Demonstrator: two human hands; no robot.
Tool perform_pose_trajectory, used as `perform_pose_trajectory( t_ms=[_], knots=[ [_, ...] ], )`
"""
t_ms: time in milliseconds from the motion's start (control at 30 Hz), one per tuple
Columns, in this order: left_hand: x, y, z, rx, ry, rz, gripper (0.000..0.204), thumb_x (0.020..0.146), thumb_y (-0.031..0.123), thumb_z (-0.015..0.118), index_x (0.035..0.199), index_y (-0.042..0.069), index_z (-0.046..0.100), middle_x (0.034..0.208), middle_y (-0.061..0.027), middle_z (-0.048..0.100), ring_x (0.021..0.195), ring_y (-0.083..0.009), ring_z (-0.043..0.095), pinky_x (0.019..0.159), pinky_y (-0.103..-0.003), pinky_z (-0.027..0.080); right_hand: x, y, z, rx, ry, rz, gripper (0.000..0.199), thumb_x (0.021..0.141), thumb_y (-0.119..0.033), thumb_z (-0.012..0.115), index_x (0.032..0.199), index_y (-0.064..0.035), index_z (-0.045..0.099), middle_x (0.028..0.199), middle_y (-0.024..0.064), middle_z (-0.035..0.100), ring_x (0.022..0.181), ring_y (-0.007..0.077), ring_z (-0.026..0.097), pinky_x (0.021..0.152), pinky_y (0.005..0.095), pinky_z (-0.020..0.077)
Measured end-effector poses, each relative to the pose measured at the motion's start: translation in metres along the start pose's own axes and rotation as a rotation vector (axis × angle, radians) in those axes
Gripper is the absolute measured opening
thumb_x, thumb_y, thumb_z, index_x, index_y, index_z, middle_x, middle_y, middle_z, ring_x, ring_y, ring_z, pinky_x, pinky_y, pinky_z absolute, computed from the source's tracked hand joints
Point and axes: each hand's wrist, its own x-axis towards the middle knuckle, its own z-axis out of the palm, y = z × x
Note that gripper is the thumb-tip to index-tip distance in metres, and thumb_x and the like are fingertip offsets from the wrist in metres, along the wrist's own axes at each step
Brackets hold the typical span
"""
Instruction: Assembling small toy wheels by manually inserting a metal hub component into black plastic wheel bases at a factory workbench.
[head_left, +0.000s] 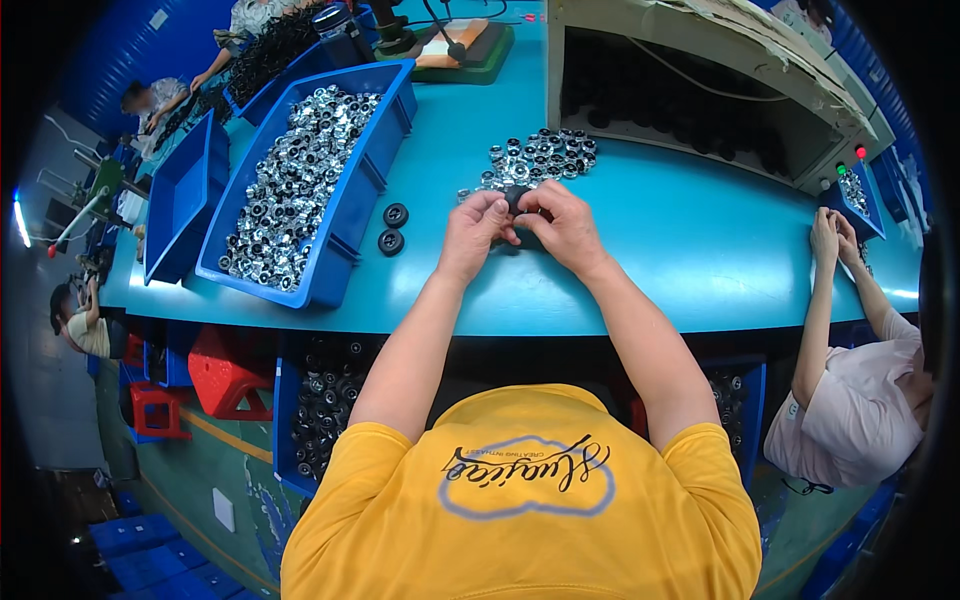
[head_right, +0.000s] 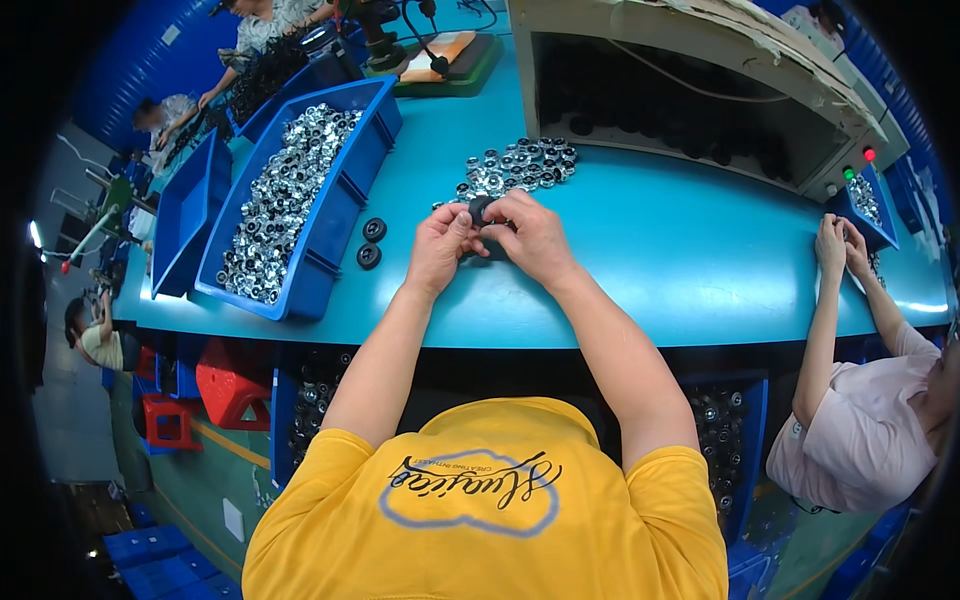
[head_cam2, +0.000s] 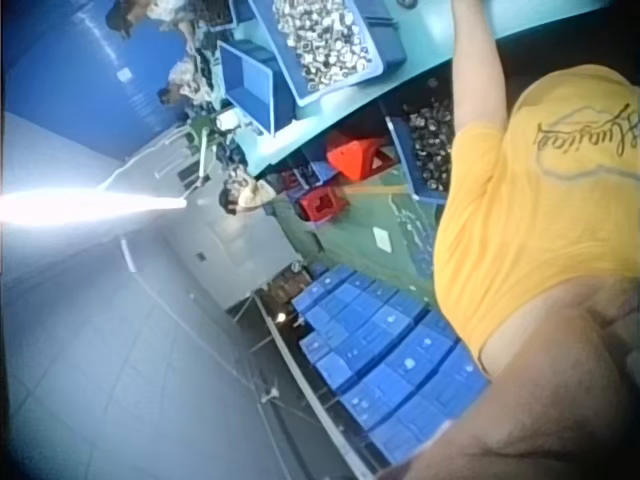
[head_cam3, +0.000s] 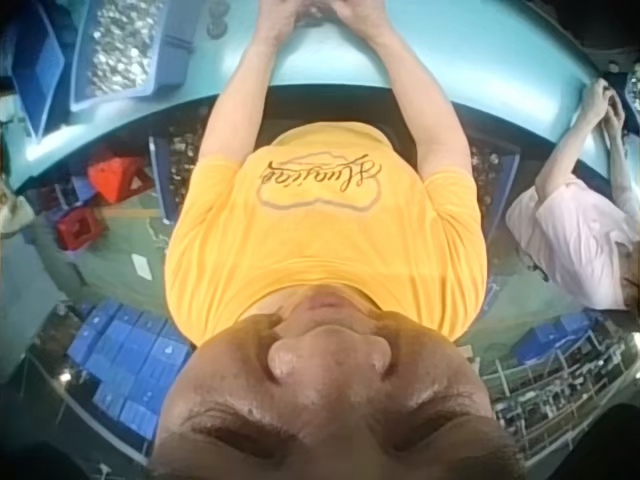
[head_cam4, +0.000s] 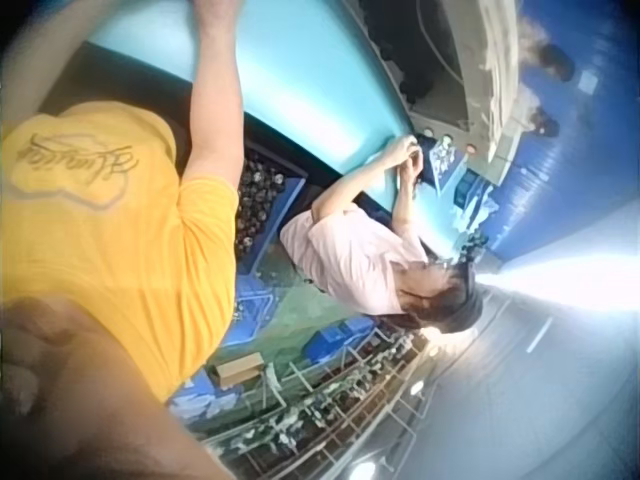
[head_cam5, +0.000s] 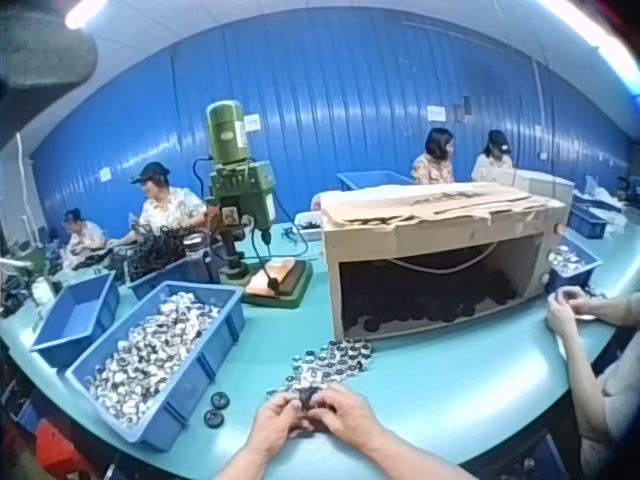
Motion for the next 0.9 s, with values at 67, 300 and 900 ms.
perform_pose_trajectory(
  t_ms=[67, 300, 900],
  knots=[
    [0.000, 0.000, 0.000, 0.048, 0.003, -0.005, 0.028, 0.102, 0.029, 0.065, 0.110, 0.002, 0.062, 0.093, -0.0045, 0.068, 0.071, -0.0122, 0.063, 0.067, -0.029, 0.059, 0.000, 0.003, 0.001, 0.106, -0.031, 0.084, 0.017, 0.080, -0.006, 0.080, 0.093, -0.0043, 0.069, 0.085, 0.0033, 0.060, 0.071, 0.0150, 0.060, 0.065, 0.0291, 0.0496],
    [-0.001, -0.002, 0.001, 0.159, 0.027, 0.048, 0.024, 0.101, 0.024, 0.067, 0.112, 0.002, 0.064, 0.092, -0.0033, 0.067, 0.073, -0.0100, 0.061, 0.066, -0.027, 0.056, 0.000, 0.008, -0.002, 0.623, -0.195, 0.399, 0.014, 0.090, -0.015, 0.078, 0.093, -0.0081, 0.066, 0.078, -0.0071, 0.054, 0.069, 0.0038, 0.051, 0.058, 0.0229, 0.0403],
    [-0.003, 0.001, 0.004, 0.252, 0.064, 0.107, 0.019, 0.106, 0.020, 0.058, 0.110, 0.002, 0.060, 0.088, -0.0035, 0.060, 0.073, -0.0103, 0.060, 0.070, -0.029, 0.056, 0.008, 0.033, -0.026, -0.086, 0.086, 0.235, 0.018, 0.086, -0.017, 0.079, 0.102, -0.0080, 0.076, 0.090, 0.0021, 0.067, 0.081, 0.0143, 0.064, 0.070, 0.0294, 0.0517]
  ],
)
